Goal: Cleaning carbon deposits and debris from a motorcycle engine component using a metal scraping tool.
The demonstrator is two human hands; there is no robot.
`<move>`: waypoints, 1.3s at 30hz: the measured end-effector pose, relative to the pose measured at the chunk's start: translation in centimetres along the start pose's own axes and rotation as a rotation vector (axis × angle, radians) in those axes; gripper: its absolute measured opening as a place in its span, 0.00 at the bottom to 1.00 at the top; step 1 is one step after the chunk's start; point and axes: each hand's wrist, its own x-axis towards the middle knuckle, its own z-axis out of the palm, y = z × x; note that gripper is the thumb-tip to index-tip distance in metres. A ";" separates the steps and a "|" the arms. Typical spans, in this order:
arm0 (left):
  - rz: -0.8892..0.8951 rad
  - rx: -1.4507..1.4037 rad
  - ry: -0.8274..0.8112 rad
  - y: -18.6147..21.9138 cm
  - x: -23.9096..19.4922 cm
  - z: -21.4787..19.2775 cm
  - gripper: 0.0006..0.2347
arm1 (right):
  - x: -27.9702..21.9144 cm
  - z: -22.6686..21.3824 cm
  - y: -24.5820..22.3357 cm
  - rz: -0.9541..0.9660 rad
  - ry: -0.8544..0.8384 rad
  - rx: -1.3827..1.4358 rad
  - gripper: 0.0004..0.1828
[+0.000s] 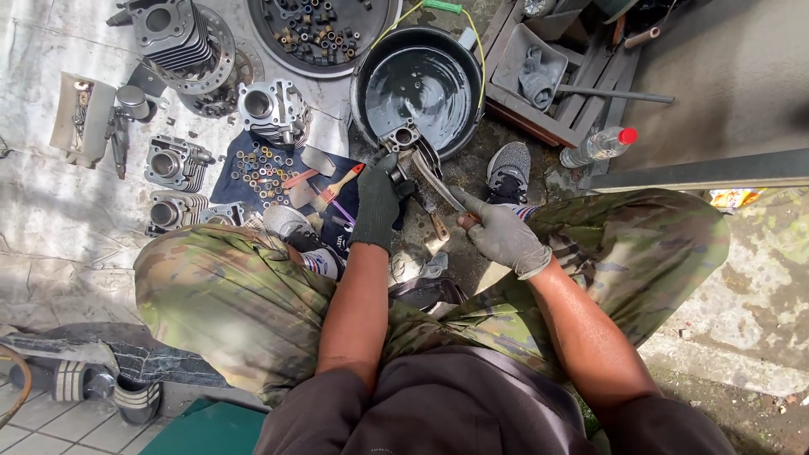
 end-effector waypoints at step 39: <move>0.074 0.168 0.078 0.2 1.3 -3.5 0.15 | 11.1 14.8 15.8 0.209 -0.219 -0.553 0.28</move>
